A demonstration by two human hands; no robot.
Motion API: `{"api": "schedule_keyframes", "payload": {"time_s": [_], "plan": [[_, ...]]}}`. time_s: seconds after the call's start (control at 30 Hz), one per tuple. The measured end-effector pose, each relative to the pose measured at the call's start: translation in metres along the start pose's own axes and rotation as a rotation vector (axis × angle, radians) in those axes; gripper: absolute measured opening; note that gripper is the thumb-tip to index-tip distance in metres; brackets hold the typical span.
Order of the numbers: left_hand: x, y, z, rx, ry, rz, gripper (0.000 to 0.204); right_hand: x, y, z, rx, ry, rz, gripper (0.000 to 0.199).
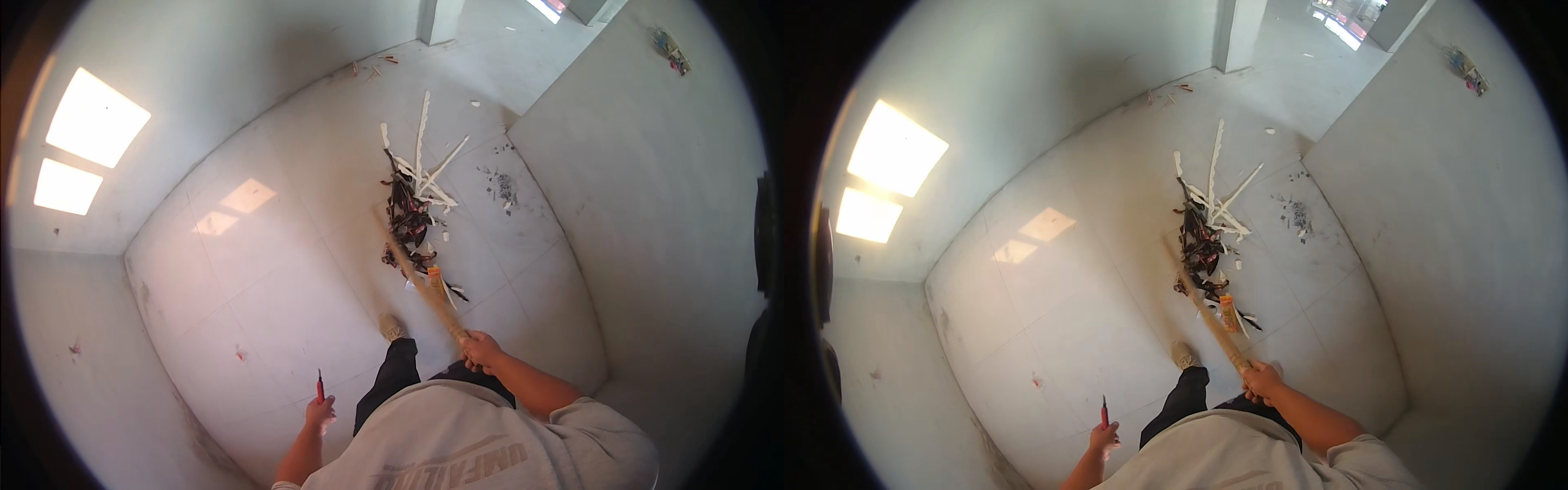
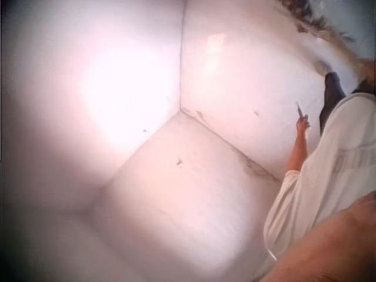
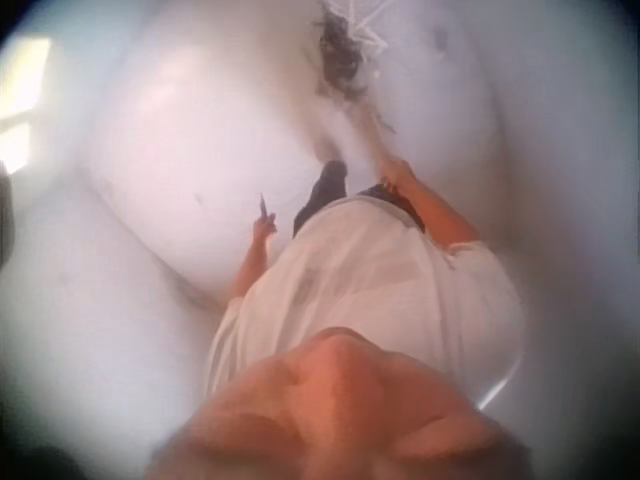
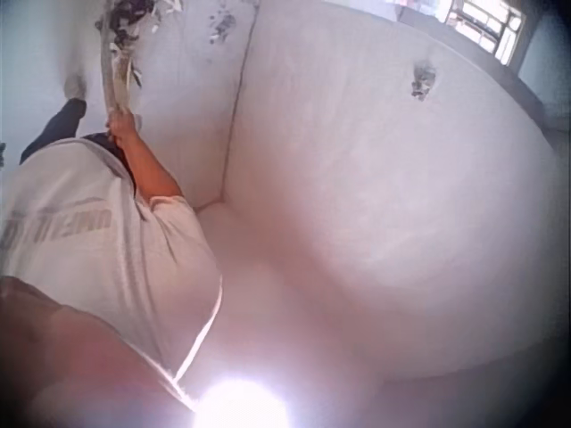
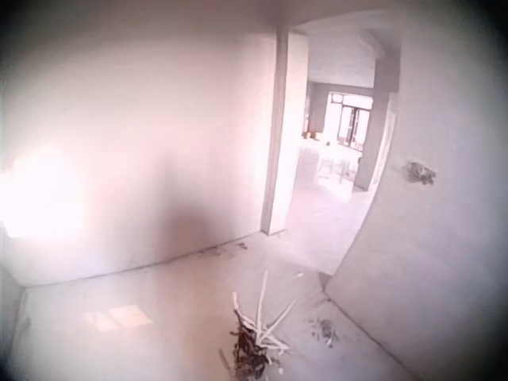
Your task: The person sweeps debris on a tiled floor using a traditional straw broom, gathering scattered pieces of plastic, wire, and paper into a central pile. The person moves between rooms and continues sweeping to consolidate the debris.
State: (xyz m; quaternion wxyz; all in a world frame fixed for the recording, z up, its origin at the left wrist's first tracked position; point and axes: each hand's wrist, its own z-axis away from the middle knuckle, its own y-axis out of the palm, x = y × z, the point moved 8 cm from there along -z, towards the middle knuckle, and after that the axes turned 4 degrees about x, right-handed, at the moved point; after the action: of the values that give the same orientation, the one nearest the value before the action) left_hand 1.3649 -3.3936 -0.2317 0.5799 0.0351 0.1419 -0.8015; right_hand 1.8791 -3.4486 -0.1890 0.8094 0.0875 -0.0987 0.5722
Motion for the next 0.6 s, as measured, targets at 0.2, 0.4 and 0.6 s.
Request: {"api": "schedule_keyframes", "payload": {"time_s": [0.2, 0.4, 0.6], "plan": [[0.02, 0.019, 0.001, 0.019, -0.076, 0.05, 0.025, -0.022, -0.024, -0.065, 0.14, 0.238, 0.227, 0.03], [-0.006, 0.022, 0.004, -0.089, -0.013, 0.136, 0.024, 0.018, -0.107, -0.148, 0.02, 0.425, 0.479, 0.027], [-0.058, 0.077, 0.028, -0.259, -0.047, 0.211, 0.024, 0.166, -0.171, -0.236, 0.142, 0.32, 0.701, 0.018]]}}
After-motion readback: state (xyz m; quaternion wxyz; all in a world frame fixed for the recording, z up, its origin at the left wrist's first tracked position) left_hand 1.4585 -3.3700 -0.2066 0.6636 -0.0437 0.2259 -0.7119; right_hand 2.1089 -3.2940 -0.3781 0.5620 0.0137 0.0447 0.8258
